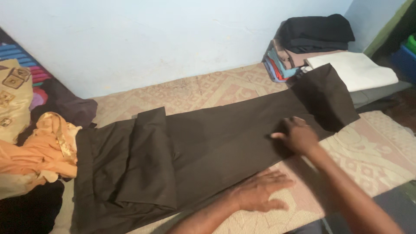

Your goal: The person folds a pair of trousers on a bed by aligning the legs and smoothing the fabric by hand.

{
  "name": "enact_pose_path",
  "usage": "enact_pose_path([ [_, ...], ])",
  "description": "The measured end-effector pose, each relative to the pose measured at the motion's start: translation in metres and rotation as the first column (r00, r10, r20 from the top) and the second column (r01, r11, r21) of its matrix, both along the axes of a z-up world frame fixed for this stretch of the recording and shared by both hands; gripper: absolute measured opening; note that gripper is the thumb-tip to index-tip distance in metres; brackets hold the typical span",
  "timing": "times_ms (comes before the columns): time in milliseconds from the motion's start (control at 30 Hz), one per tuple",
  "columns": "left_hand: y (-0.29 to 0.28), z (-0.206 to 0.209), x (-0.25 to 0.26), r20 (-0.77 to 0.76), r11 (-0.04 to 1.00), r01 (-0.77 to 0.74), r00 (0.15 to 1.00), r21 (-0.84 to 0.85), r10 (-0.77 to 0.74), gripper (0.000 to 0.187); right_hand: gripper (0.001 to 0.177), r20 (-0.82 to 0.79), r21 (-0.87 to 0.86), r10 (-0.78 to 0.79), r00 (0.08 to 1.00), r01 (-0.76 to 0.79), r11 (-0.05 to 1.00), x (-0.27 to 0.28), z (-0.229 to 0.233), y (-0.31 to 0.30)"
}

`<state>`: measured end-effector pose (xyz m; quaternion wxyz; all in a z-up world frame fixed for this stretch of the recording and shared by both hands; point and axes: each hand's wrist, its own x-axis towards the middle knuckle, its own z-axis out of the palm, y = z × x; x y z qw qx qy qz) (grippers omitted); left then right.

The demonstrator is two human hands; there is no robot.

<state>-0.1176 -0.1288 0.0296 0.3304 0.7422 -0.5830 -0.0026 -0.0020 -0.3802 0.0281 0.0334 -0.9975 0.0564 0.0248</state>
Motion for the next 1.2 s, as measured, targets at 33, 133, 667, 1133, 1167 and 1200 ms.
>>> enact_pose_path([
  [33, 0.003, 0.003, 0.000, -0.224, 0.990, -0.126, 0.968, -0.065, 0.109, 0.054, 0.089, 0.133, 0.062, 0.156, 0.979, -0.165, 0.984, 0.001, 0.002, 0.022],
  [133, 0.014, 0.014, 0.015, -0.327, 0.885, -0.396, 0.893, -0.246, 0.309, 0.023, 0.067, 0.387, 0.305, 0.413, 0.824, -0.537, 0.786, 0.012, -0.004, 0.085],
  [667, 0.105, -0.011, 0.045, 0.114, 0.189, -0.970, 0.208, 0.156, 0.972, 0.083, 0.064, 0.354, 0.149, 0.547, 0.758, -0.623, 0.768, 0.007, -0.014, 0.180],
  [1133, 0.190, 0.034, -0.104, -0.003, 0.121, -0.626, 0.186, 0.770, 0.983, 0.081, 0.077, 0.322, 0.125, 0.565, 0.760, -0.626, 0.770, 0.004, -0.005, 0.176],
  [1167, 0.204, 0.027, -0.107, 0.158, -0.005, -0.628, 0.187, 0.778, 0.970, 0.072, 0.077, 0.323, 0.126, 0.571, 0.755, -0.632, 0.765, 0.004, -0.005, 0.176],
  [1200, 0.219, 0.019, -0.112, 0.316, -0.130, -0.631, 0.191, 0.765, 0.929, 0.069, 0.077, 0.307, 0.121, 0.569, 0.763, -0.624, 0.772, 0.005, -0.005, 0.176],
])
